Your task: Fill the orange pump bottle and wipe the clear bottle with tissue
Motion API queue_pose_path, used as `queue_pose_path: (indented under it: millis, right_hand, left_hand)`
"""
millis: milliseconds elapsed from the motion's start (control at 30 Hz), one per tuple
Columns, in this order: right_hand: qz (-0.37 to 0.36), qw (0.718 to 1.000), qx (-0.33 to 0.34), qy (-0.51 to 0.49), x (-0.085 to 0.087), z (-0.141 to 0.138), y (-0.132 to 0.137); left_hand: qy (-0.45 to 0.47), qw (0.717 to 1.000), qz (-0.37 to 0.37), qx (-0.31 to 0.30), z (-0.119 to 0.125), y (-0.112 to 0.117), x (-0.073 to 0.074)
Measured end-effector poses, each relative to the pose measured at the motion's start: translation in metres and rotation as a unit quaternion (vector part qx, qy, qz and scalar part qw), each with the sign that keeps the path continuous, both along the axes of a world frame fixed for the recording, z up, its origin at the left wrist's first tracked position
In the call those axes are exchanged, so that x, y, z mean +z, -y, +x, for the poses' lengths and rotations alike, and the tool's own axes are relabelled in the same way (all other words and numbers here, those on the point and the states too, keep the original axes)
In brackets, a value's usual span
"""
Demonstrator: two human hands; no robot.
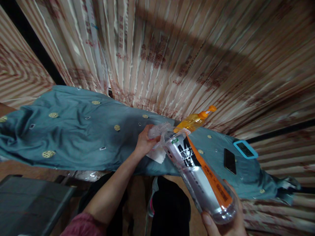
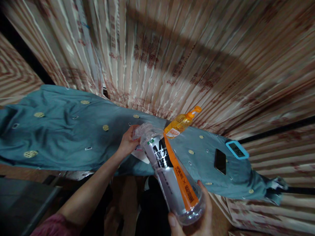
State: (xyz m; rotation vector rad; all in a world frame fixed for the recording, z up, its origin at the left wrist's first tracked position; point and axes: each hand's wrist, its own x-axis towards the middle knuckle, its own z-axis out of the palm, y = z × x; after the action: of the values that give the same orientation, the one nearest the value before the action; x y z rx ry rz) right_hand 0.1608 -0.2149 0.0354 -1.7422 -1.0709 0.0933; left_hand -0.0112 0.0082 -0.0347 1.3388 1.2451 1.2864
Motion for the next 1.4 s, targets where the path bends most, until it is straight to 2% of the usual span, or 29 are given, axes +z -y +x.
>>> queue_pose_path:
  millis: [567, 933, 1400]
  right_hand:
    - [-0.01, 1.0, 0.013, 0.015, -0.0022, 0.0045, 0.0028]
    - [0.005, 1.0, 0.017, 0.022, -0.006, 0.0087, 0.004]
    - [0.002, 0.999, 0.021, 0.043, -0.0022, 0.0084, 0.0022]
  left_hand:
    - [0.0, 1.0, 0.006, -0.003, 0.0009, -0.0008, -0.0038]
    - [-0.008, 1.0, 0.004, -0.006, -0.0001, 0.0003, -0.0013]
    - [0.002, 1.0, 0.006, 0.003, 0.0017, 0.0, -0.0034]
